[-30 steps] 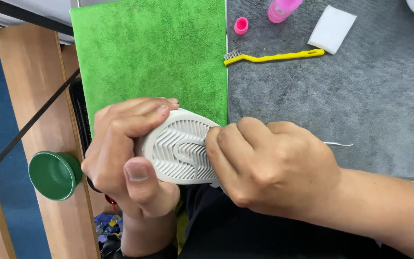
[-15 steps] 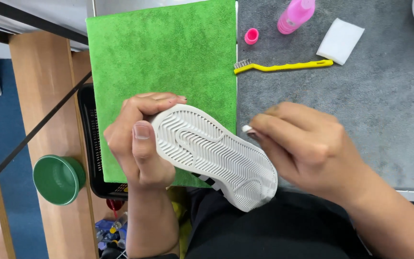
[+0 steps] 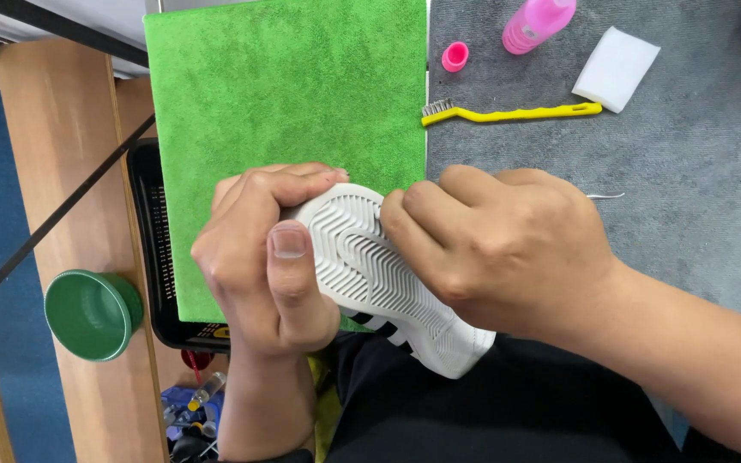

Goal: The person cleans the sole of a white sneaker using a cotton swab. They repeatedly rub the swab along the tread grooves and edges of the sole, occasionally repositioning the shoe and refreshing the swab.

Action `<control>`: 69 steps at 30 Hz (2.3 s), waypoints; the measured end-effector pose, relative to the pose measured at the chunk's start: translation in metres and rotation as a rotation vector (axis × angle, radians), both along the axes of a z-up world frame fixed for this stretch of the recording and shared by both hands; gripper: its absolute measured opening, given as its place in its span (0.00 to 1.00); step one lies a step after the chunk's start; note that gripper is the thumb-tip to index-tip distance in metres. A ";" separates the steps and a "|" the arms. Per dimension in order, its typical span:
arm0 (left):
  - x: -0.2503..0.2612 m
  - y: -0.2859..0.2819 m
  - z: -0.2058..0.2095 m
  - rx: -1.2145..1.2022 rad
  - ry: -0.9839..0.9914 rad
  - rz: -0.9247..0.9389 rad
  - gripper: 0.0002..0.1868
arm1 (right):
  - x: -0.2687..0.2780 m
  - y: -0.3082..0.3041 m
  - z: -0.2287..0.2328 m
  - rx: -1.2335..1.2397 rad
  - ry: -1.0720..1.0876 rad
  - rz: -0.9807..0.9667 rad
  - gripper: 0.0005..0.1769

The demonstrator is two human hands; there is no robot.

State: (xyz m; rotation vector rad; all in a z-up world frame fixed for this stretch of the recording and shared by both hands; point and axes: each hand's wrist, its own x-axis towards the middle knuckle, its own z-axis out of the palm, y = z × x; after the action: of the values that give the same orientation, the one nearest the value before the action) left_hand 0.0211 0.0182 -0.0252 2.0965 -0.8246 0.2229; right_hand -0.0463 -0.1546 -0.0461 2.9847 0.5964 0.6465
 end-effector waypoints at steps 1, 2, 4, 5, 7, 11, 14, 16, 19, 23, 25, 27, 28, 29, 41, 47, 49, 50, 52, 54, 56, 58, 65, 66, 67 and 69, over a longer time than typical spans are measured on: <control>-0.001 0.000 0.001 0.001 0.004 0.002 0.31 | -0.002 0.000 0.001 0.001 0.004 0.002 0.08; -0.001 -0.002 0.001 0.009 -0.001 0.006 0.30 | -0.003 -0.001 0.003 -0.003 0.058 0.046 0.09; -0.001 -0.004 0.002 0.015 -0.004 0.010 0.30 | -0.003 -0.006 0.005 -0.010 0.115 0.090 0.11; 0.000 -0.004 0.003 0.003 -0.005 -0.006 0.29 | -0.002 -0.011 0.005 0.054 0.152 0.102 0.09; 0.000 -0.003 0.002 -0.010 -0.004 -0.018 0.29 | -0.003 -0.018 0.007 0.117 0.190 0.117 0.08; 0.001 -0.002 0.001 -0.019 0.012 -0.002 0.30 | -0.005 -0.025 0.002 0.230 0.156 0.050 0.12; 0.000 -0.003 0.002 -0.024 0.009 -0.001 0.30 | -0.004 -0.019 -0.001 0.161 0.109 0.039 0.13; -0.001 -0.003 0.003 -0.022 0.005 -0.003 0.30 | -0.002 -0.015 0.002 0.126 0.082 0.031 0.14; -0.002 -0.003 0.005 0.011 -0.022 0.008 0.31 | 0.001 -0.009 0.007 -0.016 0.055 0.071 0.15; -0.001 -0.003 0.008 0.044 -0.032 -0.005 0.29 | 0.003 -0.011 0.011 -0.074 0.073 0.142 0.15; -0.004 -0.002 0.009 0.059 -0.035 -0.014 0.29 | 0.003 -0.014 0.009 -0.072 0.113 0.148 0.16; -0.003 -0.004 0.011 0.079 -0.029 -0.030 0.27 | 0.003 -0.017 0.006 -0.102 0.078 0.087 0.18; -0.003 -0.004 0.010 0.076 -0.031 -0.029 0.27 | 0.002 -0.017 0.008 -0.105 0.077 0.087 0.18; -0.003 -0.003 0.010 0.080 -0.033 -0.041 0.28 | 0.000 -0.016 0.010 -0.086 0.124 0.117 0.16; -0.001 -0.006 0.009 0.013 -0.038 -0.061 0.29 | 0.005 -0.037 0.010 0.162 0.320 0.115 0.07; -0.003 -0.004 0.008 0.009 -0.012 -0.052 0.28 | 0.003 -0.035 0.008 0.200 0.195 0.074 0.10; -0.004 -0.005 0.008 0.003 -0.015 -0.050 0.28 | 0.004 -0.031 0.007 0.175 0.179 0.078 0.13; -0.004 -0.005 0.009 0.010 -0.023 -0.050 0.29 | 0.004 -0.030 0.007 0.139 0.163 0.087 0.14; -0.005 -0.005 0.010 0.020 -0.029 -0.049 0.29 | 0.004 -0.025 0.008 0.105 0.149 0.097 0.15; -0.004 -0.005 0.010 0.050 -0.031 -0.045 0.30 | 0.002 -0.020 0.011 -0.077 0.132 0.139 0.17; -0.007 -0.004 0.011 0.060 -0.043 -0.045 0.29 | 0.003 -0.022 0.013 -0.059 0.154 0.157 0.17; -0.007 -0.006 0.013 0.068 -0.052 -0.044 0.29 | 0.005 -0.024 0.014 -0.044 0.178 0.174 0.16; -0.007 -0.005 0.014 0.089 -0.044 -0.059 0.30 | 0.003 -0.023 0.013 -0.093 0.138 0.118 0.16; -0.006 -0.007 0.014 0.091 -0.057 -0.060 0.30 | 0.006 -0.026 0.012 -0.131 0.074 0.055 0.19; -0.005 -0.006 0.014 0.089 -0.060 -0.060 0.30 | 0.004 -0.022 0.013 -0.133 0.071 0.054 0.19; -0.005 -0.006 0.012 0.084 -0.045 -0.055 0.29 | -0.001 -0.014 0.014 -0.044 0.186 0.140 0.11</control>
State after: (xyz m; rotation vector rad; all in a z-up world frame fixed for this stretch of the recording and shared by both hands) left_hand 0.0163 0.0123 -0.0131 2.1509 -0.9317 0.2092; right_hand -0.0473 -0.1683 -0.0322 3.0020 0.8249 0.3582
